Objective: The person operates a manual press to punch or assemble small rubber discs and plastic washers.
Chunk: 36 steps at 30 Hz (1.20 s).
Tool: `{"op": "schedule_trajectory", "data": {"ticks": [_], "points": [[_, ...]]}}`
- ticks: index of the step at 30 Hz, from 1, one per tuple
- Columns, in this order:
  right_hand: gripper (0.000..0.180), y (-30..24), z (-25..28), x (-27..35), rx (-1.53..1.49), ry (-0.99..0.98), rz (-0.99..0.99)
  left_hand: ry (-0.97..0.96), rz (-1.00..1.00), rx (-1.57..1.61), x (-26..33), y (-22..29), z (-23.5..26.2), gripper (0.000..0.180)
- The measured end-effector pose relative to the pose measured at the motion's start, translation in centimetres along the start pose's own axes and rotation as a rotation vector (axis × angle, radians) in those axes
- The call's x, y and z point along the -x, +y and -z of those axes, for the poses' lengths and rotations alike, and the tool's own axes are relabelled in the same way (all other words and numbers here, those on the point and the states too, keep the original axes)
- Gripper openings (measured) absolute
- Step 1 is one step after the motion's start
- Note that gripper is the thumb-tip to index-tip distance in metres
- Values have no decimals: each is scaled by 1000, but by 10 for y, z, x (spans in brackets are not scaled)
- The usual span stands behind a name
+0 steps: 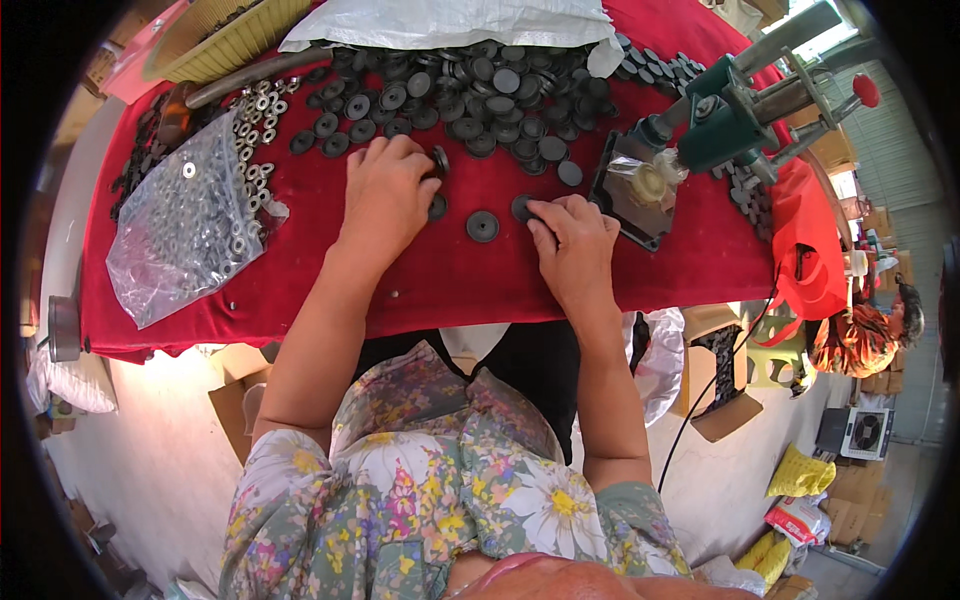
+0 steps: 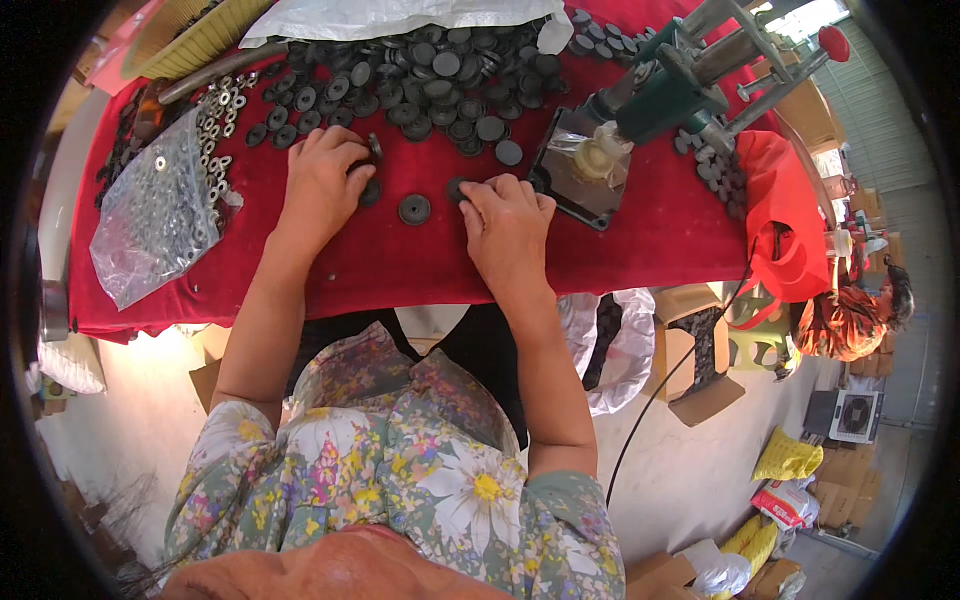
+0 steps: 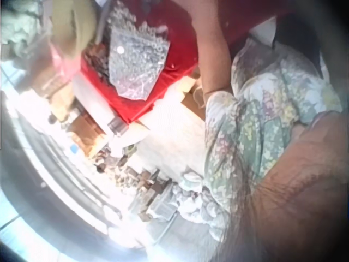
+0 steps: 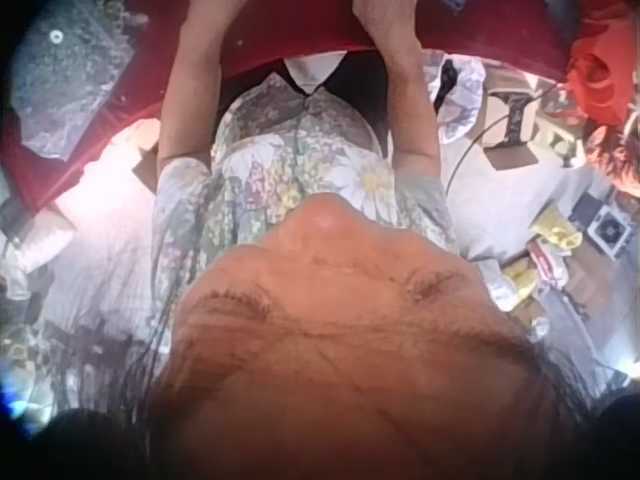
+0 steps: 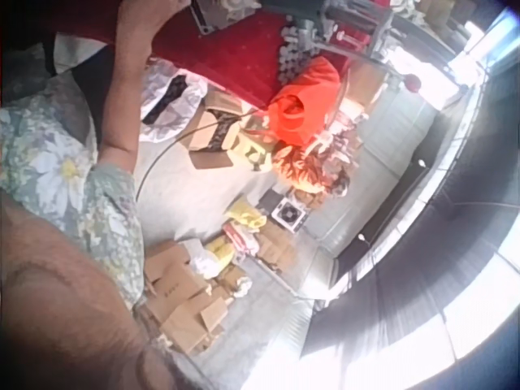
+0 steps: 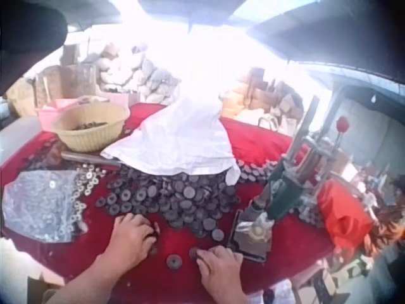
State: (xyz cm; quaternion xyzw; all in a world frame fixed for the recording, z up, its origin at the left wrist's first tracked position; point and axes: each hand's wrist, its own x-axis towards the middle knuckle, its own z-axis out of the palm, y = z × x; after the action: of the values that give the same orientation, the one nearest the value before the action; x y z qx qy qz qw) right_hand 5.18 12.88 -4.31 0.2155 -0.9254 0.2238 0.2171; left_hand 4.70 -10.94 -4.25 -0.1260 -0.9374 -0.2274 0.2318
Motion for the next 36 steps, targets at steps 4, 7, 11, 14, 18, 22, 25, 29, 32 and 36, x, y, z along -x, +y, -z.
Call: {"op": "schedule_trajectory", "data": {"ticks": [4, 7, 11, 14, 18, 22, 25, 29, 32, 36], "points": [[14, 7, -1, -7, -118, 7, -9, 85, 154, -103, -1, -8, 0, 15], [13, 13, -4, -24, -102, 42, -58, 82, 171, -9, -2, -7, 1, 14], [13, 11, -12, -37, 136, 46, 32, -71, 169, 148, -3, 3, 12, 14], [14, 13, -20, -33, 127, 28, 45, -113, 96, 173, 1, 2, 15, 16], [16, 5, -14, -36, -94, -118, 3, -208, 45, 254, 3, 4, 20, 17], [15, -5, -24, -63, -205, -30, 9, -106, 157, 326, -1, 6, 17, 17], [15, -9, -37, -73, -81, 13, 117, -15, 191, 288, 1, 5, 12, 18], [14, -11, -37, -63, -25, -54, 184, 41, 127, 251, 4, 6, 5, 23], [14, -8, -30, -56, -384, -201, 94, 62, 112, 243, 4, 10, 6, 24], [15, -6, -29, -65, -269, -96, 35, 41, 131, 228, 3, 13, 7, 21]]}}
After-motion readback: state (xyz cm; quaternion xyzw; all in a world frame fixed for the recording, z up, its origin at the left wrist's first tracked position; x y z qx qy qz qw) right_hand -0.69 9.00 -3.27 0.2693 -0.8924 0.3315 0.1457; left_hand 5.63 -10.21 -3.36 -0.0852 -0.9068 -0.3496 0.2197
